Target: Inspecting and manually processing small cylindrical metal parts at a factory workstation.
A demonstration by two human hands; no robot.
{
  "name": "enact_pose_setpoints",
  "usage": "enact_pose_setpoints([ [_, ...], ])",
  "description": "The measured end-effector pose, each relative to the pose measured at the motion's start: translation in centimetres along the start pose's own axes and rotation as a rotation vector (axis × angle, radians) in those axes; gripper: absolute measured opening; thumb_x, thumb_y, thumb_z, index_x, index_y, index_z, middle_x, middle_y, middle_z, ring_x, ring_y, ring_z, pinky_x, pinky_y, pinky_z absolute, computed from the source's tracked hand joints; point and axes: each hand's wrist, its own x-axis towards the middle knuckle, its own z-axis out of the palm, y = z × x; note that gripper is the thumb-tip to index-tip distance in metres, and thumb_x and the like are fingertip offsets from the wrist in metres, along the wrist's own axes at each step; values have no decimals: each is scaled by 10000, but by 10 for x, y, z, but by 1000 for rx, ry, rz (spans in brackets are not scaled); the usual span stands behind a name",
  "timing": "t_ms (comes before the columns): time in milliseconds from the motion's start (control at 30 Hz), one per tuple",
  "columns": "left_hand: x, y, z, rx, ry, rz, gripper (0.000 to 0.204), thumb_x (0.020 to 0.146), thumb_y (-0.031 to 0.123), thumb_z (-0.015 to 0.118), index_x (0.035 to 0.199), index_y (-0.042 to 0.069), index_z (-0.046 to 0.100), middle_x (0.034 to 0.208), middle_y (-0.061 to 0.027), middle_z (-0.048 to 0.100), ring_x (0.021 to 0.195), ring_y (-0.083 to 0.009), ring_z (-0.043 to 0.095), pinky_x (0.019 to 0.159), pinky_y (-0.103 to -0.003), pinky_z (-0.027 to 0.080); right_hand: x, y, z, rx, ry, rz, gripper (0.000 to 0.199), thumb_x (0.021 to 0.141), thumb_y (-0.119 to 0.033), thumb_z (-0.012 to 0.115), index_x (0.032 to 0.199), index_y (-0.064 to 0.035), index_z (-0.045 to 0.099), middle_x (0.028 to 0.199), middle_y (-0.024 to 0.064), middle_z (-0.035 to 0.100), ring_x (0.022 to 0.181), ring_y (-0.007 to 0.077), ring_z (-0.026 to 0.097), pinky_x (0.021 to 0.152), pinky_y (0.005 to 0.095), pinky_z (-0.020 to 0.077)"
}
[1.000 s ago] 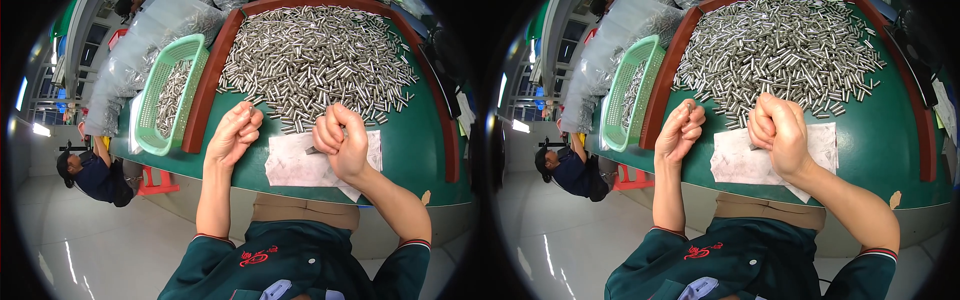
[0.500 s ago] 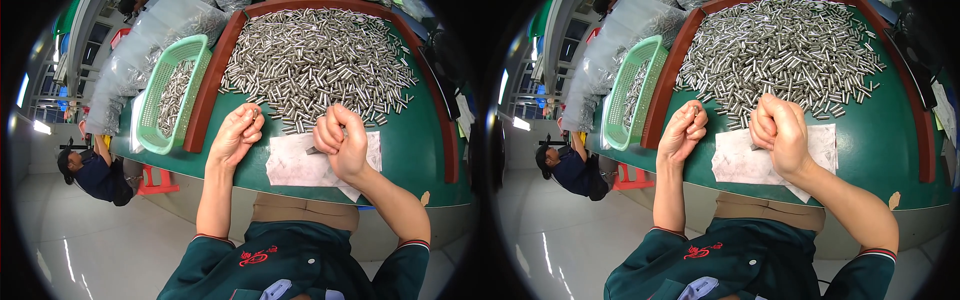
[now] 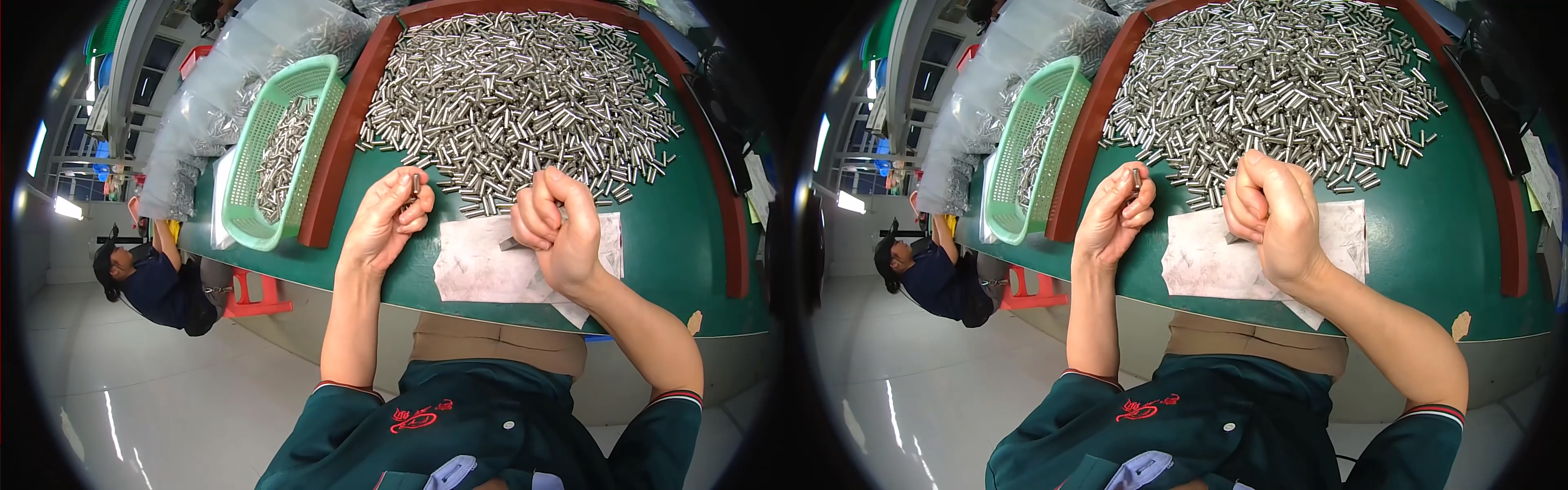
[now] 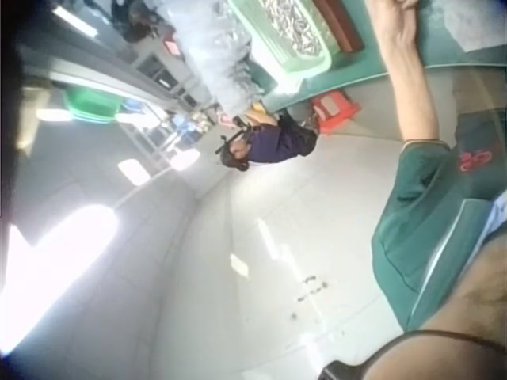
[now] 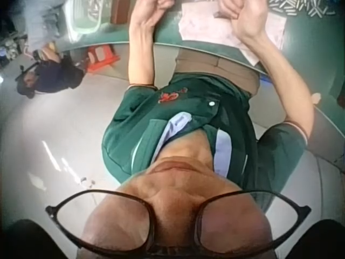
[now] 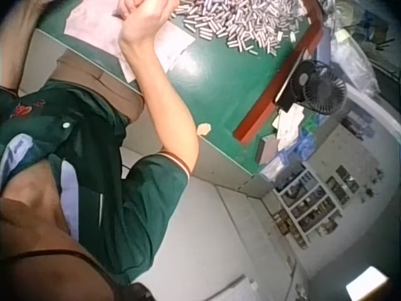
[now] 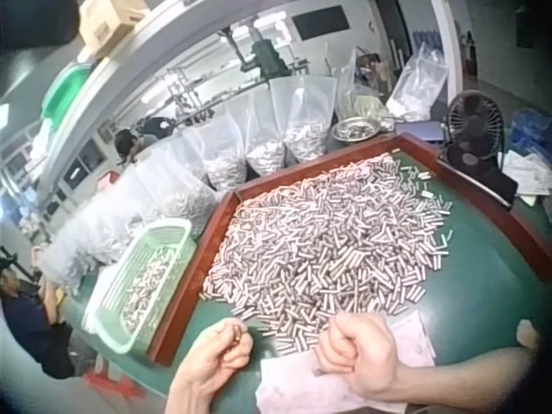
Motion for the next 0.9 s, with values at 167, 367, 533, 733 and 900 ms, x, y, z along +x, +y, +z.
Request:
enact_pose_setpoints([
  [167,-14,-11,34,570,54,71,96,854,97,489,864,4,509,621,-24,514,508,-36,379,447,-181,295,1,1,-5,16,1,-6,379,860,-191,328,499,-98,265,419,-14,256,377,68,201,371,217,181],
  [367,-26,-36,68,1439,10,290,135,700,54,643,744,20,521,489,-55,437,413,-185,426,405,-301,330,0,0,0,-33,-10,-20,397,876,-251,290,501,-125,257,422,-21,236,385,79,186,399,229,188],
  [533,-30,-40,67,1480,55,279,127,700,52,643,739,31,524,471,-55,417,398,-181,408,400,-303,325,-2,-2,-4,-4,7,-54,392,874,-244,291,502,-127,257,421,-22,235,387,80,174,404,230,180],
  [733,-31,-47,65,1440,119,363,97,686,18,644,693,16,547,488,-68,451,407,-175,429,408,-288,345,-5,1,0,84,41,-76,370,842,-183,330,487,-97,269,430,-19,254,387,70,206,379,221,180],
  [900,-32,-50,64,1421,144,386,92,682,11,644,690,6,552,502,-77,478,414,-174,443,412,-278,356,-8,0,0,21,39,-39,386,869,-247,288,503,-127,256,419,-24,235,390,80,177,411,227,184],
])
